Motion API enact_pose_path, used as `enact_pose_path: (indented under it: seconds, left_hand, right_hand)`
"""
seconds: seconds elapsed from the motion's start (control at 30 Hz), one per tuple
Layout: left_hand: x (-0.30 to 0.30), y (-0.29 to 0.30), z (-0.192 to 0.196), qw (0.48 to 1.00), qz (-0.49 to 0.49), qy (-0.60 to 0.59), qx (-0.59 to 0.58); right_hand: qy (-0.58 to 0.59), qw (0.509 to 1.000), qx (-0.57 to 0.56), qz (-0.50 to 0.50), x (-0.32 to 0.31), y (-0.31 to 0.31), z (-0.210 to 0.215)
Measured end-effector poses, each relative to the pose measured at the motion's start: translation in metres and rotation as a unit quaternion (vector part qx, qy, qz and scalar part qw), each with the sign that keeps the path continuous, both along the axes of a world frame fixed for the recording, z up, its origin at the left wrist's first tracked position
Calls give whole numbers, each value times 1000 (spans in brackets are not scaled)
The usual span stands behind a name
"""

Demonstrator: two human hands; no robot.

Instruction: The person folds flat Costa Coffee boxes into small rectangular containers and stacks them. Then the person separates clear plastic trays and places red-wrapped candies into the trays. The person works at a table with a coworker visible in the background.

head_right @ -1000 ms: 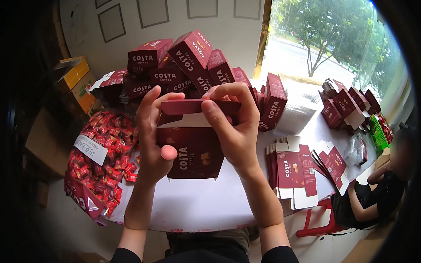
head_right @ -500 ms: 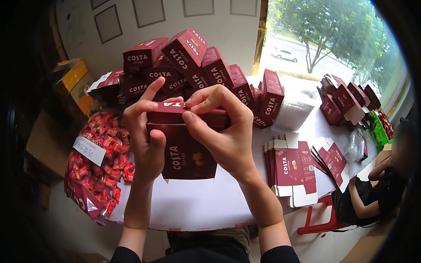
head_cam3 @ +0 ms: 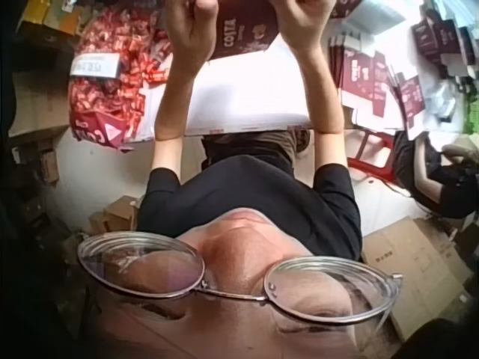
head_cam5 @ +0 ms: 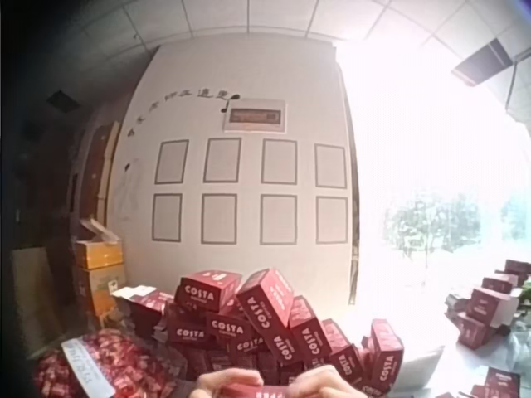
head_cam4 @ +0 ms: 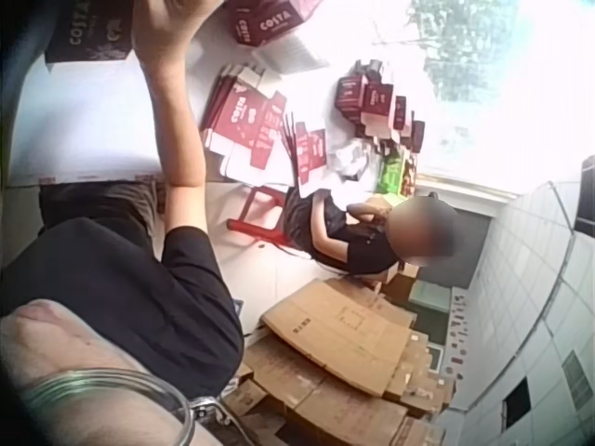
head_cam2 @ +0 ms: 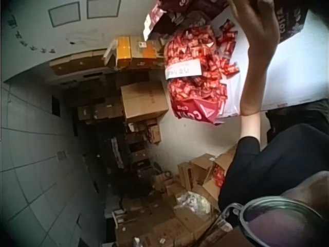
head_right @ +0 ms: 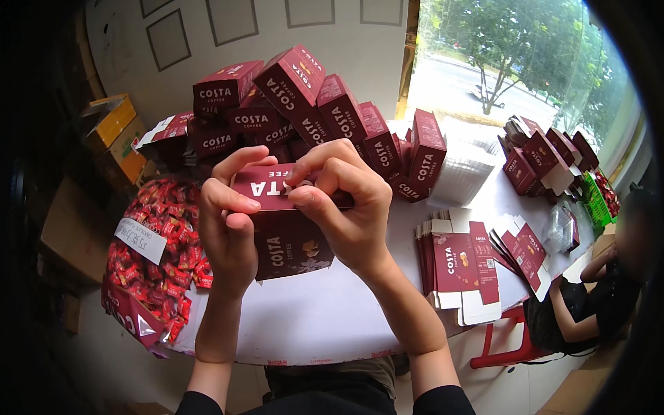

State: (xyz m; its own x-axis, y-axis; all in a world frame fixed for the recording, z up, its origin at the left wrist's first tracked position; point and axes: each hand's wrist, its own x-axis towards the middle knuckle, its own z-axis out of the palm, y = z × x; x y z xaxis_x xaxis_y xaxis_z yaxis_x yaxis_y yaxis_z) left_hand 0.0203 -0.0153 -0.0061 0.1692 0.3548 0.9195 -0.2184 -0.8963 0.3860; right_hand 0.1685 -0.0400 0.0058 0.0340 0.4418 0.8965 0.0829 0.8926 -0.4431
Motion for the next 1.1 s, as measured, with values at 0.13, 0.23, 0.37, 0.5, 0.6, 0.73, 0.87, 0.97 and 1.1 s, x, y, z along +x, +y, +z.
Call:
enact_pose_path:
  seconds: [0.13,0.23,0.37,0.5,0.6,0.73,0.87,0.97,1.1]
  left_hand:
    - [-4,3,4,998,-22,32,-50]
    - [-17,-1,12,987,-45,150,-32]
    - [-17,-3,17,998,-17,68,3]
    - [-31,-5,25,999,-40,13,-32]
    - [-32,-8,26,999,-30,26,-37]
    - [-34,-10,26,998,-30,41,-26]
    - [-36,-15,29,997,-11,78,-11]
    - [-40,-14,30,997,-16,79,-9]
    - [-38,-12,31,997,-27,69,-13]
  right_hand:
    - [-101,991,-81,-25,5,-7,8]
    - [-333,911,-227,-85,19,-34,31]
    - [-294,898,-220,-243,55,-60,40]
    - [141,938,-11,-316,94,-36,30]
    - [181,866,53,-464,101,14,11]
    - [-25,808,-143,-571,76,59,-6]
    - [-137,758,-100,-630,86,76,-29]
    - [-163,747,-112,-635,89,66,-35]
    - [-168,761,-131,-613,101,35,-32]
